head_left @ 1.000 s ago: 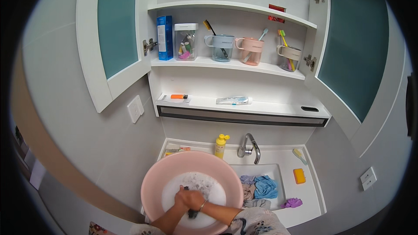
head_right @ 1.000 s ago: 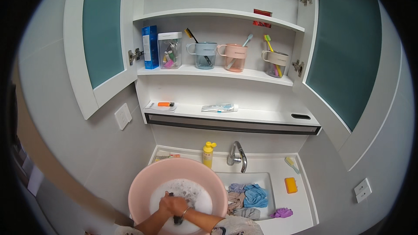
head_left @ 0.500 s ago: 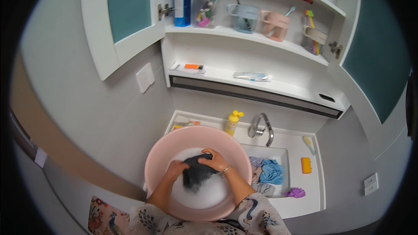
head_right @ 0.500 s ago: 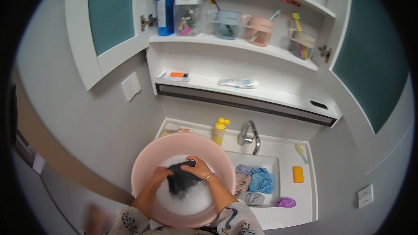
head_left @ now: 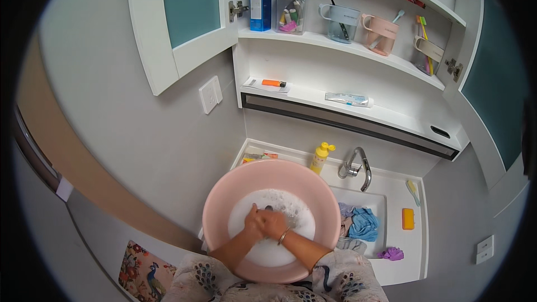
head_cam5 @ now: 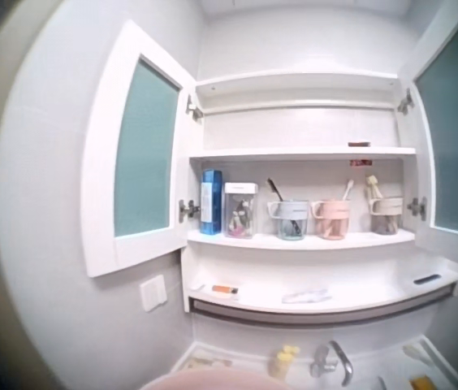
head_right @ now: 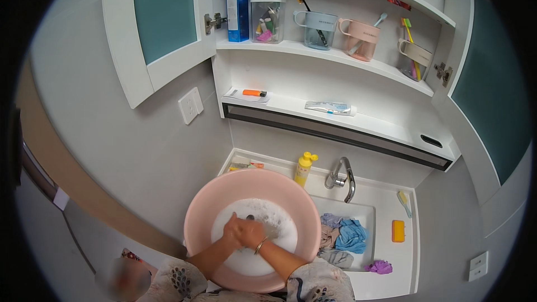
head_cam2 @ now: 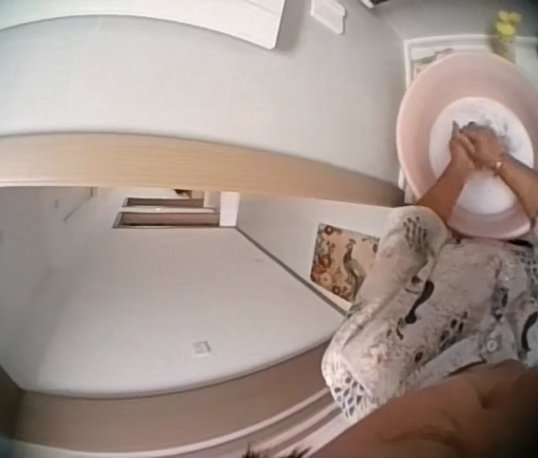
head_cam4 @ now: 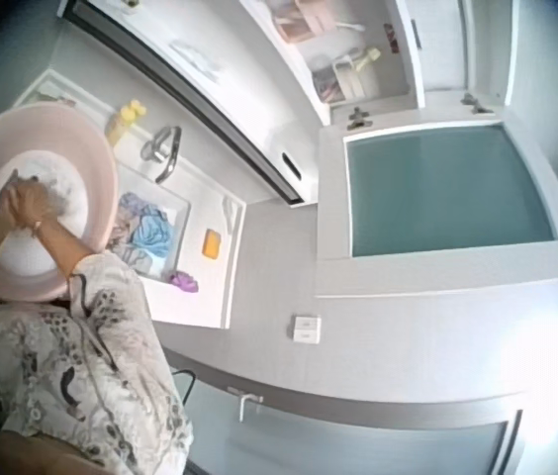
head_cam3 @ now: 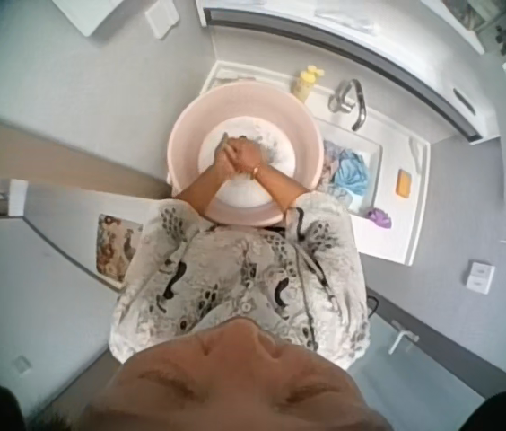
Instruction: The person hand washes small garments in a pink basin filled with soapy water. They scrub and wring a purple item, then a dark item, placing each on the sink counter after wringing. The person then gathers the washed items from the counter.
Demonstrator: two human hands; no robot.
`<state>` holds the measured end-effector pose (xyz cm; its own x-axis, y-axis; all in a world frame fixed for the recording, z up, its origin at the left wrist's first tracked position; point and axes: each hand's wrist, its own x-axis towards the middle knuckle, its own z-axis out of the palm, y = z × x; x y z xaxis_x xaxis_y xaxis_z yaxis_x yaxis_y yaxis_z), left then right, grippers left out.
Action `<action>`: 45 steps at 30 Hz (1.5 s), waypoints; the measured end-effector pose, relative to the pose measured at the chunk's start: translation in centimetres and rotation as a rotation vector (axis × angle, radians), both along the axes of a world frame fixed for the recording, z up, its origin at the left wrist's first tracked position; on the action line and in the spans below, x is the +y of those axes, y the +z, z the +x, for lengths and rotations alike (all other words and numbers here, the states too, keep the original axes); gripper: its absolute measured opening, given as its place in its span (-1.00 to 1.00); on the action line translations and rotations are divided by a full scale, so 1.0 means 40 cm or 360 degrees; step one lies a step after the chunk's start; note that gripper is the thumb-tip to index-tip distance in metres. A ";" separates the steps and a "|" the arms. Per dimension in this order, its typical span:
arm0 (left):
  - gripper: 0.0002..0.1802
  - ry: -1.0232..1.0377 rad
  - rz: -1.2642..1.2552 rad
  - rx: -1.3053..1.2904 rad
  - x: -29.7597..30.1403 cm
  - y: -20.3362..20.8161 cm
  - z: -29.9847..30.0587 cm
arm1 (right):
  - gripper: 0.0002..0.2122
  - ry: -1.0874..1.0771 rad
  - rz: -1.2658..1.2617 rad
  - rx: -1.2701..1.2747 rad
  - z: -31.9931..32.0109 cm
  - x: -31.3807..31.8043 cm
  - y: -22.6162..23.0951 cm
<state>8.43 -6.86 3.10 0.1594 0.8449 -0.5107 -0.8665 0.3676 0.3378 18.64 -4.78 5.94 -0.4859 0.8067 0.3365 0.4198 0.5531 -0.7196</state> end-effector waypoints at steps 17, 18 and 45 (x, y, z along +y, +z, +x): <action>-0.70 -0.0277 -0.0039 0.0917 0.024 0.016 0.044 | -0.59 -0.0531 -0.1045 0.0073 0.083 0.184 -0.191; -0.66 -0.0253 0.0028 0.0956 0.042 -0.034 0.016 | -0.58 -0.0617 -0.1151 0.0145 0.083 0.186 -0.209; -0.56 -0.0199 -0.0082 0.0350 0.019 0.013 0.036 | -0.56 -0.0410 -0.0345 -0.0602 0.018 0.112 -0.019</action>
<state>9.86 -6.11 3.63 0.1412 0.7974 -0.5867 -0.7210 0.4889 0.4910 19.37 -0.28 5.19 -0.3173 0.9482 -0.0134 0.7767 0.2517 -0.5774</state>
